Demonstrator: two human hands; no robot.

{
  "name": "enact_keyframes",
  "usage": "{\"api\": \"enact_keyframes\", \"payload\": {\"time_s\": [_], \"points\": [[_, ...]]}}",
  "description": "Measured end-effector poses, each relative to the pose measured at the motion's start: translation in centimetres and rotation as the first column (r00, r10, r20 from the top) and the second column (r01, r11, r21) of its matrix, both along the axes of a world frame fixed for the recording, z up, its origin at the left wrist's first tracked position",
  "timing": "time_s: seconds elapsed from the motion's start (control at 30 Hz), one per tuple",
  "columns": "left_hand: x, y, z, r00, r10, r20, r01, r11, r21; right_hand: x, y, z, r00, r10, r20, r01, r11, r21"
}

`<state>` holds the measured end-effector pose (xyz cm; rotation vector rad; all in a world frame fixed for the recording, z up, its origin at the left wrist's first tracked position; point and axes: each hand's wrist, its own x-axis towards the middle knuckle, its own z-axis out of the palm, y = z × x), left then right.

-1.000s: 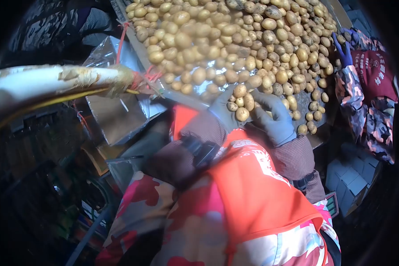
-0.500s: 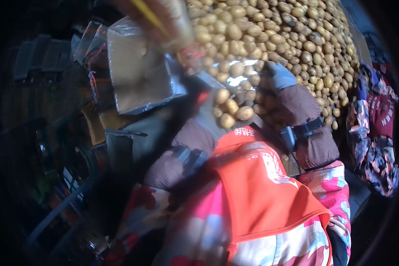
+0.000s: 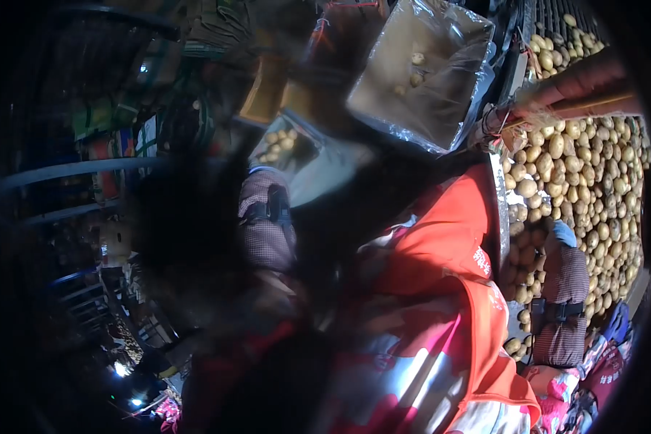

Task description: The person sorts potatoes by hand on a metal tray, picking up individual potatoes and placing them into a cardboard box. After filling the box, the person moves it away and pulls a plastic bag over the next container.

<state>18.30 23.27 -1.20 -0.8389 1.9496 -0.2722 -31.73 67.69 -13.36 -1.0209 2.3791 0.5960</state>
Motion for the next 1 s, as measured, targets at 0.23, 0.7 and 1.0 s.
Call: {"api": "enact_keyframes", "payload": {"time_s": [0.23, 0.7, 1.0], "points": [[-5.0, 4.0, -6.4, -0.280, 0.959, 0.044, -0.117, -0.080, 0.990, -0.5, 1.1, -0.6, 0.994, 0.100, -0.051, -0.095, 0.992, 0.084], [-27.2, 19.9, -5.0, 0.219, 0.673, 0.707, -0.105, -0.704, 0.703, 6.7, -6.1, 10.7, 0.957, 0.240, -0.164, -0.231, 0.970, 0.069], [-27.3, 22.4, -15.1, 0.316, 0.588, 0.745, -0.031, -0.778, 0.627, 4.3, -2.9, 8.7, 0.927, -0.364, 0.089, 0.373, 0.868, -0.328]]}}
